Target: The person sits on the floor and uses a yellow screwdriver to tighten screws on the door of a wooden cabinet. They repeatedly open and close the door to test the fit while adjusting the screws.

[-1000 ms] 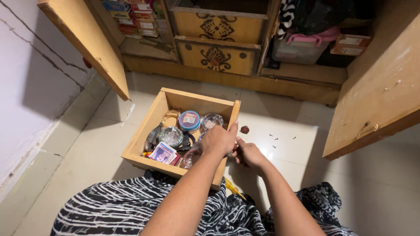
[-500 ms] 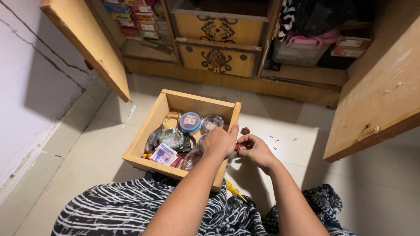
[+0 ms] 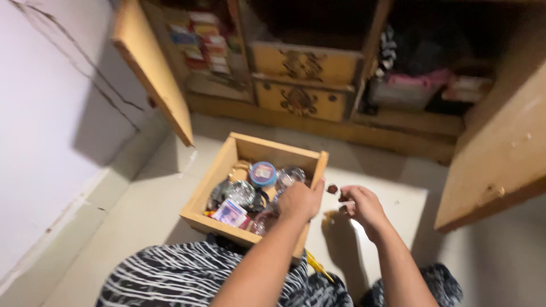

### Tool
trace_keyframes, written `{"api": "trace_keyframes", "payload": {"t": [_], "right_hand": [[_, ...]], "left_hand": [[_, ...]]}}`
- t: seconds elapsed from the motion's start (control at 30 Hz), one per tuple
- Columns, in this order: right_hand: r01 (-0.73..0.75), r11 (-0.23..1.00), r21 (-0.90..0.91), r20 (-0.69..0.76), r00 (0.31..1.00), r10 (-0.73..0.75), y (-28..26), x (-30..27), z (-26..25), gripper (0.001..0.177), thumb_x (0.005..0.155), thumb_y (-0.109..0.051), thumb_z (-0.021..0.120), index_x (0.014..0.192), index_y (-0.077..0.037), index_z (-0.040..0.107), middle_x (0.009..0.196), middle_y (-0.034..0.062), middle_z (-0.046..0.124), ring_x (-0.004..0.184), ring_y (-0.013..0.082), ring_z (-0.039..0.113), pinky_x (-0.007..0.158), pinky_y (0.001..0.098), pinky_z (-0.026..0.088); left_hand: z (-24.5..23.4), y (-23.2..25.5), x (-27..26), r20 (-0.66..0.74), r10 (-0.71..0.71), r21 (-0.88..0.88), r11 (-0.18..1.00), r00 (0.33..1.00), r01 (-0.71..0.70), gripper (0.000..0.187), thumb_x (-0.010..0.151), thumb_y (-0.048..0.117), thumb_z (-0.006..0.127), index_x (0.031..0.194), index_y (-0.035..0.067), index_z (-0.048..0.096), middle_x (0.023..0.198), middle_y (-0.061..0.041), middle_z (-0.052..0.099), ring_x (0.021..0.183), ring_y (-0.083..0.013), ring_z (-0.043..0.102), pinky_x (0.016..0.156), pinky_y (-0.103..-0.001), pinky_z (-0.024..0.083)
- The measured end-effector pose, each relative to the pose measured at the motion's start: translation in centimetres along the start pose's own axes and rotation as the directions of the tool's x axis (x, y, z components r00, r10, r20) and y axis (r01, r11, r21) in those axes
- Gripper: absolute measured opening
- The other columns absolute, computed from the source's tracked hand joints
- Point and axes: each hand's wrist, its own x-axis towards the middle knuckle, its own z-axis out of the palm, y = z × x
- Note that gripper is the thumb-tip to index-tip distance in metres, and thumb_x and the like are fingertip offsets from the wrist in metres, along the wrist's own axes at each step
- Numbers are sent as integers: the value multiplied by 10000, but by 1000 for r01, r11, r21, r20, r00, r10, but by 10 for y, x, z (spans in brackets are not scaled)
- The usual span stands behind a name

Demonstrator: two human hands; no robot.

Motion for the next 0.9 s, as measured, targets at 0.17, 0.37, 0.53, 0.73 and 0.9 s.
{"api": "trace_keyframes", "payload": {"t": [0.17, 0.37, 0.53, 0.73, 0.9], "right_hand": [[29, 985, -172, 2, 1000, -29, -22, -32, 15, 324, 978, -244, 469, 1038, -31, 706, 775, 89, 641, 601, 164, 557, 553, 309, 456], [105, 981, -160, -17, 994, -109, -62, -70, 50, 326, 991, -230, 454, 1021, -11, 693, 695, 90, 577, 574, 174, 513, 532, 326, 422], [160, 978, -131, 15, 987, -160, -89, -110, 108, 309, 997, -241, 446, 1014, -23, 664, 663, 51, 544, 554, 163, 529, 515, 306, 410], [196, 965, -174, 151, 974, -171, -84, -143, 179, 305, 969, -220, 458, 1000, -16, 682, 651, 64, 601, 513, 158, 546, 461, 312, 413], [181, 957, -227, 225, 966, -129, -79, -162, 239, 329, 983, -270, 475, 964, -15, 682, 648, 43, 603, 483, 155, 505, 448, 312, 389]], "left_hand": [[-32, -11, -18, 12, 101, 167, 981, 995, -102, 853, 1027, 692, 286, 1097, -29, 736, 1134, -256, 703, 1110, -384, 674, 1018, -566, 433], [-134, -69, -36, -243, 208, 261, 955, 947, -143, 704, 1023, 608, 388, 1014, 18, 772, 1039, -231, 744, 1016, -366, 713, 882, -492, 557], [-234, -143, -64, -407, 108, 256, 967, 907, 0, 452, 989, 459, 538, 1049, 81, 778, 1098, -180, 751, 1038, -338, 723, 886, -472, 570], [-314, -191, -100, -479, 8, 214, 971, 878, 108, 437, 989, 435, 565, 1133, 67, 751, 1197, -187, 719, 1132, -347, 690, 958, -460, 551], [-348, -195, -113, -469, 3, 201, 974, 883, 103, 440, 994, 412, 560, 1187, 53, 727, 1241, -187, 712, 1162, -354, 679, 980, -465, 541]]}}
